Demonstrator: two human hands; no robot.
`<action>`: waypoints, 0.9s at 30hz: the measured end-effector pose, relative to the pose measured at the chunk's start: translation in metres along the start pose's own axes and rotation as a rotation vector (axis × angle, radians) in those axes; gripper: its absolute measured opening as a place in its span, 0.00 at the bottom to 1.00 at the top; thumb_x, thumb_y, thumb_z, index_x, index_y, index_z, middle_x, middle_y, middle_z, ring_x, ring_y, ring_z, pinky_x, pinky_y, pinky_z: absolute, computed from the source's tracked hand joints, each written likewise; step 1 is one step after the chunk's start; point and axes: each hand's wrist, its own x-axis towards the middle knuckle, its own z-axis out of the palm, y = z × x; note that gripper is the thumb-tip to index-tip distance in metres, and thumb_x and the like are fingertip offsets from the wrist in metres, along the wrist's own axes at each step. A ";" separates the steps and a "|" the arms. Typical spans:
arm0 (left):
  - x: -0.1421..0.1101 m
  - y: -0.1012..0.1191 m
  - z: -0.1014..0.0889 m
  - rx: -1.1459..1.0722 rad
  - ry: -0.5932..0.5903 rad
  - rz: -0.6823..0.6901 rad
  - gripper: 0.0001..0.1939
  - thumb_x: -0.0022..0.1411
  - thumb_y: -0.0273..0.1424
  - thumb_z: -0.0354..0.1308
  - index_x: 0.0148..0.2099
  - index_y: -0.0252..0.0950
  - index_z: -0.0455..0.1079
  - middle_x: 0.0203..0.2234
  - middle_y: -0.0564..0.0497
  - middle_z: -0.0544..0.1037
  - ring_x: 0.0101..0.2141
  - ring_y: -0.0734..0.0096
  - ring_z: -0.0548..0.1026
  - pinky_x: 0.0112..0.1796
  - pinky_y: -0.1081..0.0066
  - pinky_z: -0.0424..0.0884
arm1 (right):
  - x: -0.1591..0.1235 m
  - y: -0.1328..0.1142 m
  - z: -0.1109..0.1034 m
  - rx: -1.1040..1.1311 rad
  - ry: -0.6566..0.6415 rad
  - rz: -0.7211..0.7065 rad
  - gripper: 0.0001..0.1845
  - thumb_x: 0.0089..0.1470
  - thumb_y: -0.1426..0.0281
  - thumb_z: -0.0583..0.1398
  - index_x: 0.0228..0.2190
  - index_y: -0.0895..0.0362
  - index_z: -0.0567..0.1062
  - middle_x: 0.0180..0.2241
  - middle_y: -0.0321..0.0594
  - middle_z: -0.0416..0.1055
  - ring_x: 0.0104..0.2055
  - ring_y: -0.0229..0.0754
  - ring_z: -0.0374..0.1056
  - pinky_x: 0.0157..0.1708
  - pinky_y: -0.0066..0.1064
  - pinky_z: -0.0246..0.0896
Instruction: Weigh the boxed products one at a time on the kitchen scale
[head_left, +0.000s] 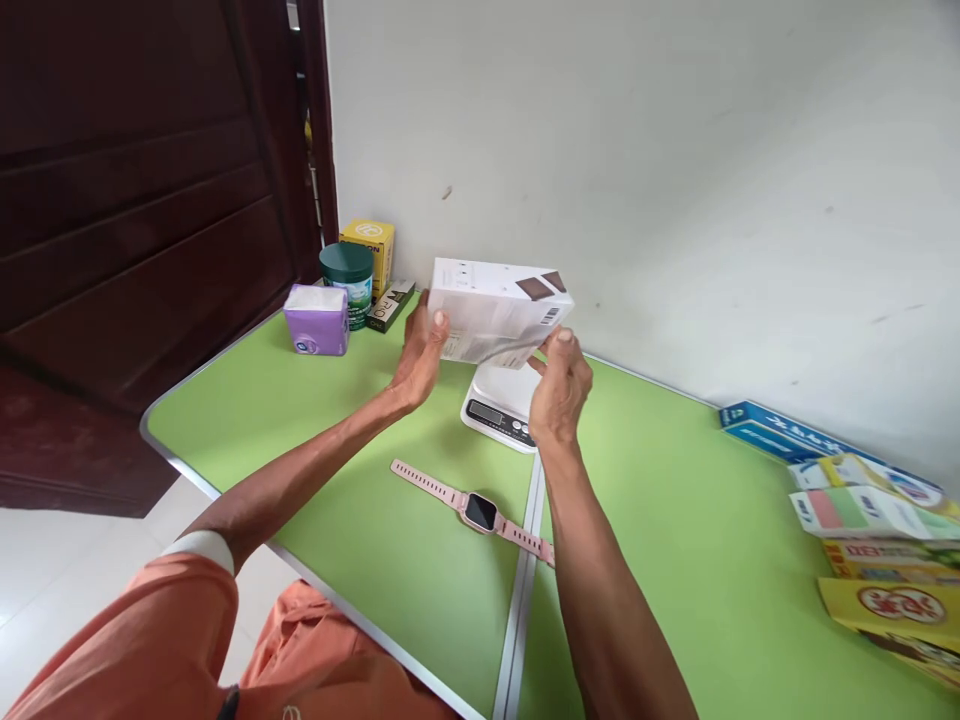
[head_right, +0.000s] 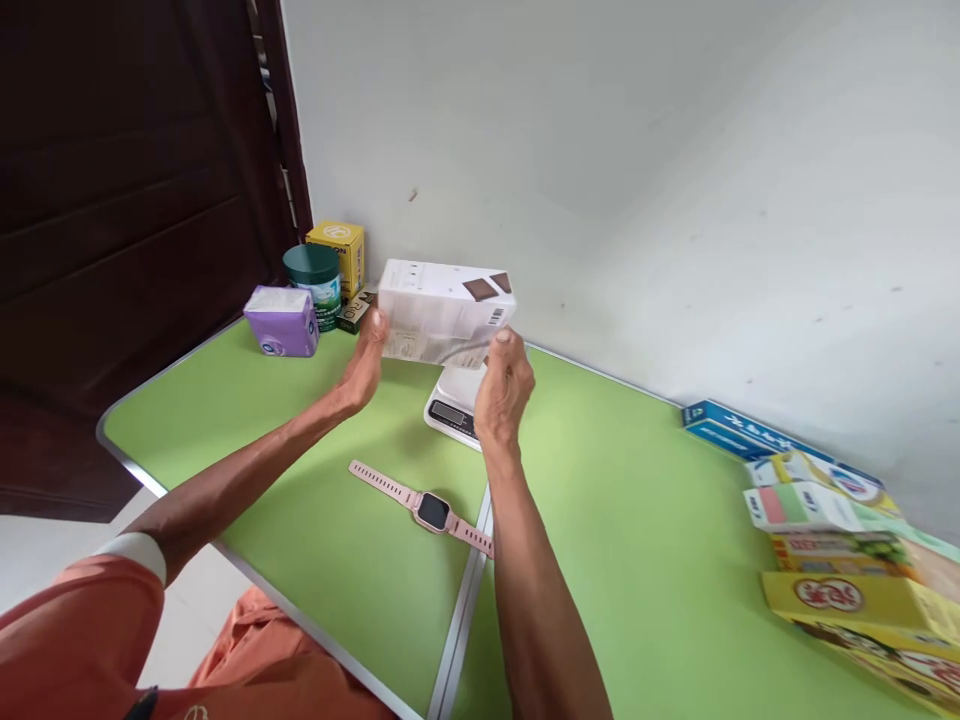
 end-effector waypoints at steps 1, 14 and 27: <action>-0.003 0.003 -0.011 0.022 0.038 -0.015 0.52 0.71 0.75 0.37 0.80 0.46 0.61 0.81 0.44 0.60 0.84 0.48 0.47 0.81 0.49 0.45 | -0.001 -0.007 0.011 0.028 -0.032 0.017 0.40 0.71 0.32 0.48 0.48 0.51 0.83 0.44 0.44 0.79 0.52 0.54 0.77 0.50 0.46 0.75; -0.046 -0.059 -0.082 0.174 0.204 -0.093 0.62 0.64 0.80 0.41 0.84 0.45 0.50 0.84 0.39 0.49 0.84 0.44 0.43 0.81 0.47 0.44 | -0.039 0.001 0.117 0.122 -0.274 0.307 0.42 0.59 0.26 0.53 0.42 0.51 0.75 0.42 0.45 0.80 0.48 0.55 0.71 0.52 0.48 0.70; -0.057 -0.083 -0.079 0.296 0.096 -0.087 0.65 0.68 0.73 0.51 0.86 0.33 0.37 0.86 0.31 0.35 0.85 0.40 0.33 0.82 0.44 0.40 | 0.007 0.027 0.161 0.218 -0.422 0.184 0.52 0.61 0.26 0.51 0.65 0.52 0.74 0.72 0.52 0.73 0.76 0.60 0.63 0.78 0.53 0.55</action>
